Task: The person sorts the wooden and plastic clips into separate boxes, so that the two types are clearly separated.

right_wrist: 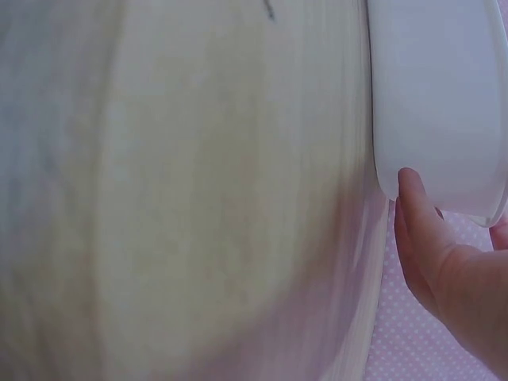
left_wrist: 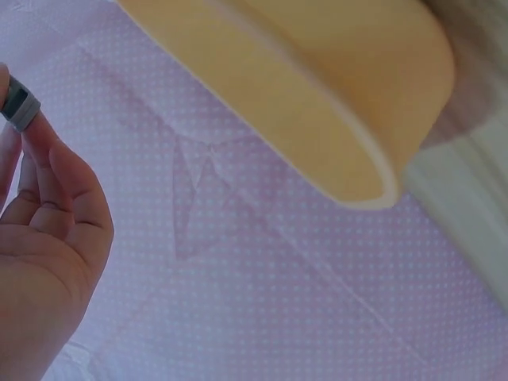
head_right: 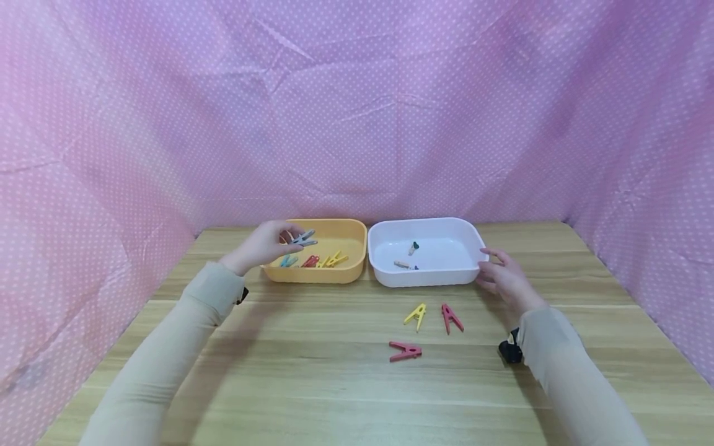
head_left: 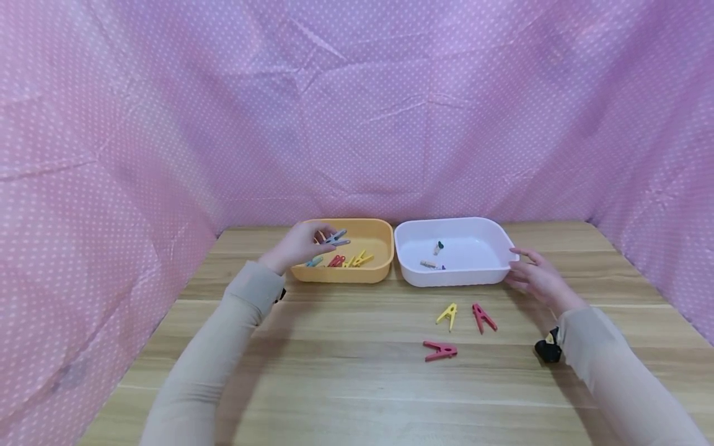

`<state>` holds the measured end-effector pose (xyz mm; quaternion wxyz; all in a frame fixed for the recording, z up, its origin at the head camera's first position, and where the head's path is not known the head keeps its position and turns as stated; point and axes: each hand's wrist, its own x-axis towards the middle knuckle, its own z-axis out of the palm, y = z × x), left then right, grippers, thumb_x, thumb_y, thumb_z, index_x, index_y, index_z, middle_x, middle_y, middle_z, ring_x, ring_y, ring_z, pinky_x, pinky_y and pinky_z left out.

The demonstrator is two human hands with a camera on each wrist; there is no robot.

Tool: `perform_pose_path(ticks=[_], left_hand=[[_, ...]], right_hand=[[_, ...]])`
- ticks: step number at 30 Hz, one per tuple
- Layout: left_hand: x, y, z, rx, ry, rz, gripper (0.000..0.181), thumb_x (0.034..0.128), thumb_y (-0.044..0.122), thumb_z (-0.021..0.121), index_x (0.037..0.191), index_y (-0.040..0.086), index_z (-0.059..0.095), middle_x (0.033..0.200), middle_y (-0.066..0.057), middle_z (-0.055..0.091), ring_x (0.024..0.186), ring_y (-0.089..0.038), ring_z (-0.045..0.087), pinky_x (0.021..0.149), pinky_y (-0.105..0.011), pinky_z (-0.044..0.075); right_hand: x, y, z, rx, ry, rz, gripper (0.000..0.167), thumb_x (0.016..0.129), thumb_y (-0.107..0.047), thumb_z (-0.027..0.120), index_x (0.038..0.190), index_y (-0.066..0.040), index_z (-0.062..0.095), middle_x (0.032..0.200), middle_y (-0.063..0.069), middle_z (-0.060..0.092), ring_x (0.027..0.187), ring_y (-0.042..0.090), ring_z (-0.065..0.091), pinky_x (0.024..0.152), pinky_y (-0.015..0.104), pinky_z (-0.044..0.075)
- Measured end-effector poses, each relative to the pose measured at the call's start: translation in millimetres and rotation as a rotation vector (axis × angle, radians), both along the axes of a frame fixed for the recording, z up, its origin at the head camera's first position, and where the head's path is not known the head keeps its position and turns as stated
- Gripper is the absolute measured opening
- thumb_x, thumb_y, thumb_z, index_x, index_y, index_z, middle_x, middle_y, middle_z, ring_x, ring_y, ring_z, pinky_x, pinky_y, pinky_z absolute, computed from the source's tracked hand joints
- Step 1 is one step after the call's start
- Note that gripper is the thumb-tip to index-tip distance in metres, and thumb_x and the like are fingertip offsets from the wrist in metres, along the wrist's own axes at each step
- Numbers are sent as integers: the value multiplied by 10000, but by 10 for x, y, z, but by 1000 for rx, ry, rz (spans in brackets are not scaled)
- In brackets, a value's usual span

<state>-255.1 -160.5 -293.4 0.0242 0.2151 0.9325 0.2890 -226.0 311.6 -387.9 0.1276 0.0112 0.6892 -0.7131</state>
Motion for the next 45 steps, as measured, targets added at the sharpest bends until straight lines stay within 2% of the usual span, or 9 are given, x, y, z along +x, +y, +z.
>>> perform_pose_path(ticks=[5,9,12,15,19,23,30,36,45], left_hand=[[-86,42,61,-37,-9,-6,222,865,138,689,1070,56,664,919,-66,637,797,-187,574,664,-276,462],[-139,65,91,-48,-48,14,250,876,131,674,1109,45,643,958,-93,633,838,-208,583,707,-298,486],[-181,83,108,-65,-68,30,263,880,120,667,1124,28,631,1007,-117,624,903,-234,587,762,-329,506],[-222,90,113,-81,-77,36,262,879,107,665,1120,11,628,1019,-129,623,937,-251,593,791,-346,516],[-272,108,112,-108,-91,44,261,877,94,664,1119,4,627,1006,-134,634,937,-252,602,799,-351,519],[-314,123,106,-126,-99,52,246,876,91,664,1105,7,630,1006,-130,639,932,-245,604,799,-344,517],[-358,122,94,-134,-114,49,323,881,129,666,1167,-5,595,1107,-165,616,1009,-276,594,853,-368,511],[-362,108,81,-139,-110,51,342,893,133,650,1200,4,572,1189,-199,586,1072,-302,578,894,-398,501],[-275,135,74,-84,-81,13,303,889,140,656,1156,9,598,1114,-157,612,1015,-268,592,864,-361,509]], right_hand=[[0,12,-2,-3,-7,3,324,958,-163,544,1246,-193,397,1337,300,274,869,40,635,833,238,535],[4,12,7,-27,-10,3,319,940,-177,579,1210,-208,411,1157,140,467,872,48,640,831,240,536],[6,9,11,-35,-12,5,320,937,-174,585,1205,-209,413,1033,-1,519,871,51,642,828,238,536],[5,2,17,-39,-13,8,302,939,-166,580,1189,-219,419,1010,-25,535,871,53,642,828,238,536],[12,-8,31,-20,-14,7,287,953,-160,553,1199,-215,416,1177,159,481,873,50,638,837,242,534],[15,-23,39,33,-9,12,370,979,-155,493,1321,-123,355,1408,369,169,873,24,624,845,239,531],[3,-26,44,48,-9,5,428,980,-132,481,1366,-69,305,1345,318,280,875,30,628,829,231,534],[4,-46,57,71,-9,11,549,992,-145,459,1446,-6,183,1444,381,111,876,9,616,841,230,529],[11,-48,54,102,-8,12,603,998,-132,430,1468,35,92,1449,392,97,862,3,615,830,220,530]])
